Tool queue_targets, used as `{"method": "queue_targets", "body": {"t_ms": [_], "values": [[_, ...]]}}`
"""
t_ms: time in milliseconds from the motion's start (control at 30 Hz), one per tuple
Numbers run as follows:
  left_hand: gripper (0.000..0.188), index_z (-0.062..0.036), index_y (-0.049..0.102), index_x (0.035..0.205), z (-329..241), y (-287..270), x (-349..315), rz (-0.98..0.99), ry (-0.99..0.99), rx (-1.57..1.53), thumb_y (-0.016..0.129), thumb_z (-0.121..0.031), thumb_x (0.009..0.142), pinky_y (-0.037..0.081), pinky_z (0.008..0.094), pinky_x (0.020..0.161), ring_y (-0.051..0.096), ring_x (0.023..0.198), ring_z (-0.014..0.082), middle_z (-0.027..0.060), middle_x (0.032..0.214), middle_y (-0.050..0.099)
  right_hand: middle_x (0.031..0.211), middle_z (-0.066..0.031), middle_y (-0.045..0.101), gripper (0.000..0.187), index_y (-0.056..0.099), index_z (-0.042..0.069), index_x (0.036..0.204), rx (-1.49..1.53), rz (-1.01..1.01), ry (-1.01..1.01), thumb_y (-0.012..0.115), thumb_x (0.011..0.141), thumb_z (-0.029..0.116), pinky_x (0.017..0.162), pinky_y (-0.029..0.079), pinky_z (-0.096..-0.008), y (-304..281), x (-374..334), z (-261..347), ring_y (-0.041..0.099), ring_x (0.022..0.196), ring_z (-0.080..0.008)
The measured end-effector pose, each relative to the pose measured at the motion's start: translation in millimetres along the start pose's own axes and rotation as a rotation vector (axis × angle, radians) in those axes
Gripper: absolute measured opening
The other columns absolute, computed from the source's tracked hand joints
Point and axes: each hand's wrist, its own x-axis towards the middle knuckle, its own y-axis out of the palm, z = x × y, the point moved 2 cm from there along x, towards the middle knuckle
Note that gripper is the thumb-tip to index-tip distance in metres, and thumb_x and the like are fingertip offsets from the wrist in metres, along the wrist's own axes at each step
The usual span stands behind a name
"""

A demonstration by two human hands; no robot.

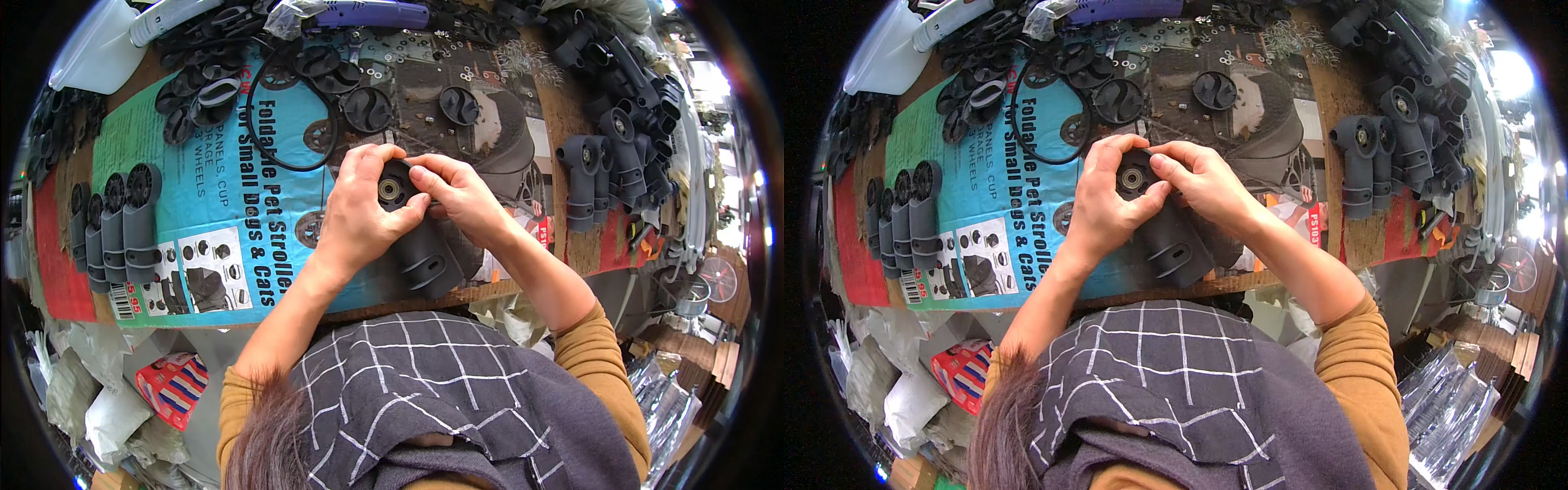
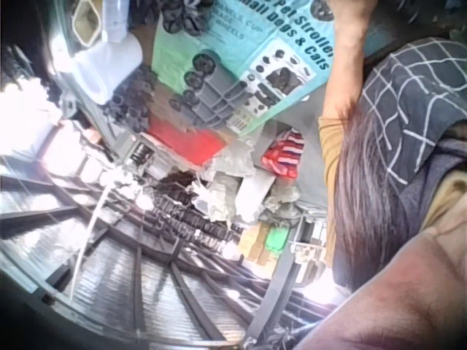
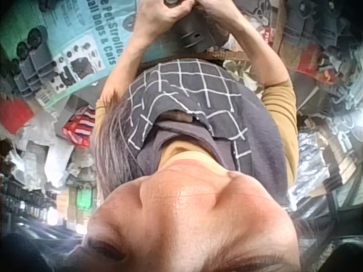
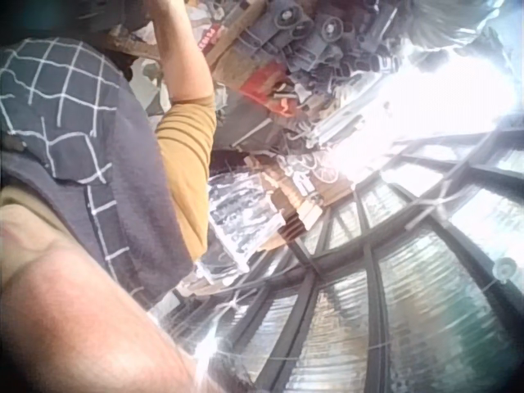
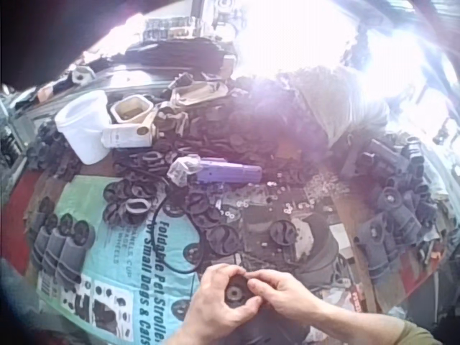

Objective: The person assembles small wheels onto a plastic holder using a hot glue gun. They repeatedly pick up wheel components, apply glue, and press them into place on the holder, then set the completed units aside.

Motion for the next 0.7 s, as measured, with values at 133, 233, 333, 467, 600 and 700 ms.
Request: {"method": "queue_targets", "body": {"t_ms": [133,233,333,467,600,700], "values": [[0.055,-0.0037,0.057,0.116,-0.1,-1.5,-0.3,0.056,-0.002,-0.060,0.080,-0.022,0.069,0.046,0.0405,0.097,0.052,0.115,0.0334,0.0187,0.116,0.056,0.105,-0.0016,0.062,0.048,0.053,0.004,0.136,0.079,0.081,0.192,0.059,0.098,0.033,0.073,0.048,-0.0256,-4.4,-1.2,-0.8,0.057,0.092,-0.0077],[0.055,-0.0042,0.058,0.115,0.4,1.2,-2.3,0.039,0.075,-0.039,0.081,-0.021,0.068,0.046,0.0383,0.094,0.055,0.109,0.0309,0.0153,0.115,0.056,0.115,-0.0036,0.062,0.052,0.049,0.006,0.140,0.066,0.139,0.136,0.059,0.098,0.035,0.079,0.050,-0.0289,-4.9,-1.6,-2.8,0.058,0.100,-0.0107],[0.054,-0.0050,0.059,0.114,2.4,1.5,-4.0,0.065,0.086,-0.068,0.082,-0.020,0.067,0.044,0.0387,0.097,0.053,0.113,0.0310,0.0152,0.116,0.055,0.115,-0.0033,0.063,0.050,0.050,0.006,0.139,0.071,0.115,0.117,0.059,0.098,0.033,0.080,0.050,-0.0295,-5.1,-5.0,-6.2,0.059,0.099,-0.0110],[0.053,-0.0059,0.060,0.114,5.8,-3.8,-3.1,0.132,0.077,-0.110,0.081,-0.019,0.067,0.041,0.0387,0.101,0.049,0.117,0.0304,0.0145,0.119,0.052,0.114,-0.0037,0.063,0.045,0.053,0.005,0.135,0.055,0.102,0.098,0.059,0.098,0.031,0.080,0.051,-0.0288,-1.5,-8.8,-7.0,0.060,0.098,-0.0109],[0.053,-0.0062,0.060,0.115,6.6,-5.0,-3.7,0.224,0.080,-0.129,0.081,-0.019,0.068,0.038,0.0389,0.104,0.047,0.120,0.0305,0.0141,0.122,0.051,0.109,-0.0005,0.061,0.043,0.053,0.006,0.131,0.091,0.085,0.104,0.060,0.098,0.032,0.077,0.054,-0.0275,2.3,-12.9,-11.0,0.059,0.095,-0.0082],[0.054,-0.0058,0.059,0.115,4.8,-4.9,-3.0,0.202,0.067,-0.109,0.081,-0.020,0.068,0.038,0.0385,0.104,0.047,0.120,0.0300,0.0140,0.120,0.052,0.105,-0.0047,0.065,0.043,0.055,0.001,0.131,0.032,0.110,0.034,0.060,0.098,0.027,0.073,0.053,-0.0270,-0.7,-11.4,-9.7,0.061,0.091,-0.0106]]}}
